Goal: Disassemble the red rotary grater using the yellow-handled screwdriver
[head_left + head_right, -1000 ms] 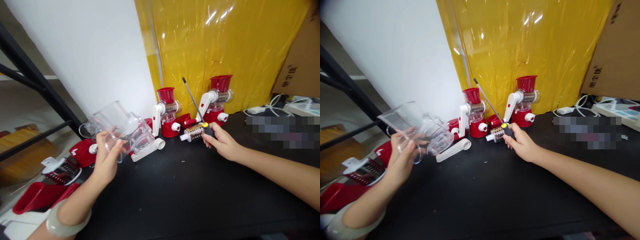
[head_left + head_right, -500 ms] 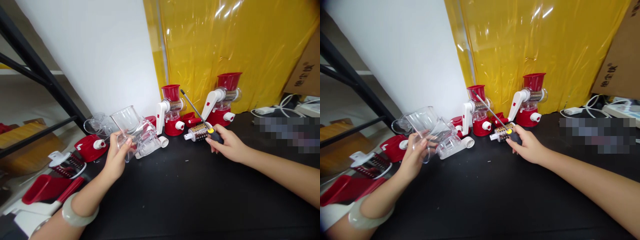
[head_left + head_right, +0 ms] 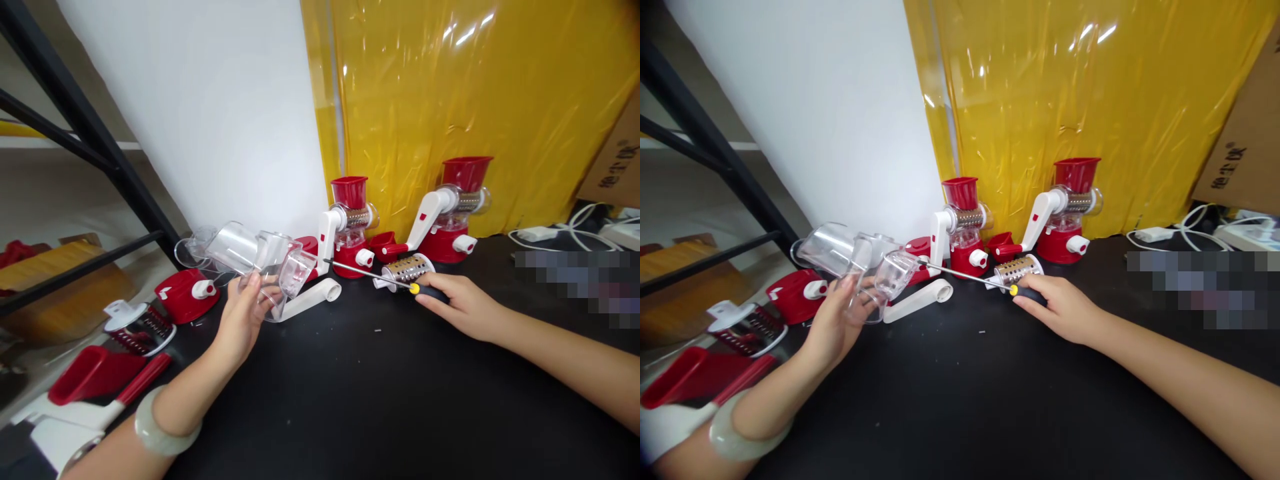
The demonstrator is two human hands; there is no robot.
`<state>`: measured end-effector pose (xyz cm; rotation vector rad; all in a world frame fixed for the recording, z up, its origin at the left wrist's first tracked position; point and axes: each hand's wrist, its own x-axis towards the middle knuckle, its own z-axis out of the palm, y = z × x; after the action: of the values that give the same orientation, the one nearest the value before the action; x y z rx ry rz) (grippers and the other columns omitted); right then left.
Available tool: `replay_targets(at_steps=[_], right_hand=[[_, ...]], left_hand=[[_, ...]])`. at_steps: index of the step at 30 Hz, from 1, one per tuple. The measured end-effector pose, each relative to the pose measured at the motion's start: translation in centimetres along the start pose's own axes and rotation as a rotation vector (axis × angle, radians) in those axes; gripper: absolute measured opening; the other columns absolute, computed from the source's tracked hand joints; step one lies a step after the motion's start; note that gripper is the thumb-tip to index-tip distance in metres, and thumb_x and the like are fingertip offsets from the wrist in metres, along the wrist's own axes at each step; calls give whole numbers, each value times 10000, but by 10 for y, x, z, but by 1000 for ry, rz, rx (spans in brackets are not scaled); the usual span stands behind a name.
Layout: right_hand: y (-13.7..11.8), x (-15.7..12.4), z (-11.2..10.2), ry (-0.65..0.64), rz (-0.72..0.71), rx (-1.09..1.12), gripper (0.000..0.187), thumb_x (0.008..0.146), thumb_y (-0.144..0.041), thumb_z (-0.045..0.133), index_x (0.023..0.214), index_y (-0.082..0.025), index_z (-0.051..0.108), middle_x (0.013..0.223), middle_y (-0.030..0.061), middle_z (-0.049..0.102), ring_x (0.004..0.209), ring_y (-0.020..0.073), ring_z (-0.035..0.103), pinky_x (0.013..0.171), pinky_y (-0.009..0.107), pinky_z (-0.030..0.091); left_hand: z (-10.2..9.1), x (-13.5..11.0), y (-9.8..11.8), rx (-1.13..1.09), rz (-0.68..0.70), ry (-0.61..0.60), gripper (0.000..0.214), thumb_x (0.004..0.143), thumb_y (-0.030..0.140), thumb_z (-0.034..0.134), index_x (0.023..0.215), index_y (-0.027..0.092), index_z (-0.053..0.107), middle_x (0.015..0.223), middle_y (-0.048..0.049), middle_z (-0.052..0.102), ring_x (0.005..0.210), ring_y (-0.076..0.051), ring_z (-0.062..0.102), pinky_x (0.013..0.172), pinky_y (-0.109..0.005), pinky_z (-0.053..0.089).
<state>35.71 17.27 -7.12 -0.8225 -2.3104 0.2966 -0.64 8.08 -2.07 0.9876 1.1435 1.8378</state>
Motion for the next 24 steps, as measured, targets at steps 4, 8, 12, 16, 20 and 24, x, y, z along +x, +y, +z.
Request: replay_targets(at_steps=[4, 8, 12, 16, 20, 24], right_hand=[[1, 0, 0, -24, 8, -44, 259, 1007, -446, 487, 970, -222, 612, 895, 37, 710, 778, 185, 678, 712, 291, 507], [-1, 0, 2, -27, 25, -86, 278, 1008, -467, 481, 963, -221, 605, 875, 40, 701, 757, 189, 674, 693, 297, 501], [-7, 0, 3, -21, 31, -93, 289, 1015, -470, 464, 959, -225, 606, 863, 40, 705, 749, 193, 682, 685, 299, 499], [-10, -1, 3, -25, 37, -102, 295, 1016, -475, 460, 967, -226, 610, 872, 41, 712, 758, 195, 689, 686, 299, 504], [-12, -1, 3, -12, 37, -105, 301, 1014, -477, 463, 955, -224, 614, 860, 43, 712, 749, 196, 690, 672, 297, 507], [-13, -1, 3, 8, 17, -96, 285, 1011, -461, 475, 970, -221, 623, 869, 47, 719, 755, 196, 697, 683, 298, 514]], left_hand=[[2, 0, 1, -17, 24, 41, 667, 514, 514, 942, 925, 201, 520, 875, 19, 708, 732, -140, 684, 690, -277, 546], [4, -3, -1, -32, 22, 38, 670, 509, 496, 953, 899, 211, 488, 881, 31, 710, 763, -142, 700, 759, -313, 569], [5, -8, -3, -40, 10, 14, 693, 499, 515, 954, 888, 217, 463, 884, 38, 711, 782, -141, 706, 784, -325, 575], [4, -11, -5, -41, 5, -7, 691, 511, 524, 948, 899, 220, 465, 904, 42, 701, 797, -141, 704, 789, -329, 578], [4, -11, -7, -54, 7, -18, 668, 538, 528, 936, 886, 219, 456, 920, 37, 689, 810, -153, 704, 785, -343, 581], [5, -12, -7, -72, 5, -42, 640, 569, 521, 925, 880, 217, 454, 911, 29, 684, 805, -150, 695, 784, -348, 583]])
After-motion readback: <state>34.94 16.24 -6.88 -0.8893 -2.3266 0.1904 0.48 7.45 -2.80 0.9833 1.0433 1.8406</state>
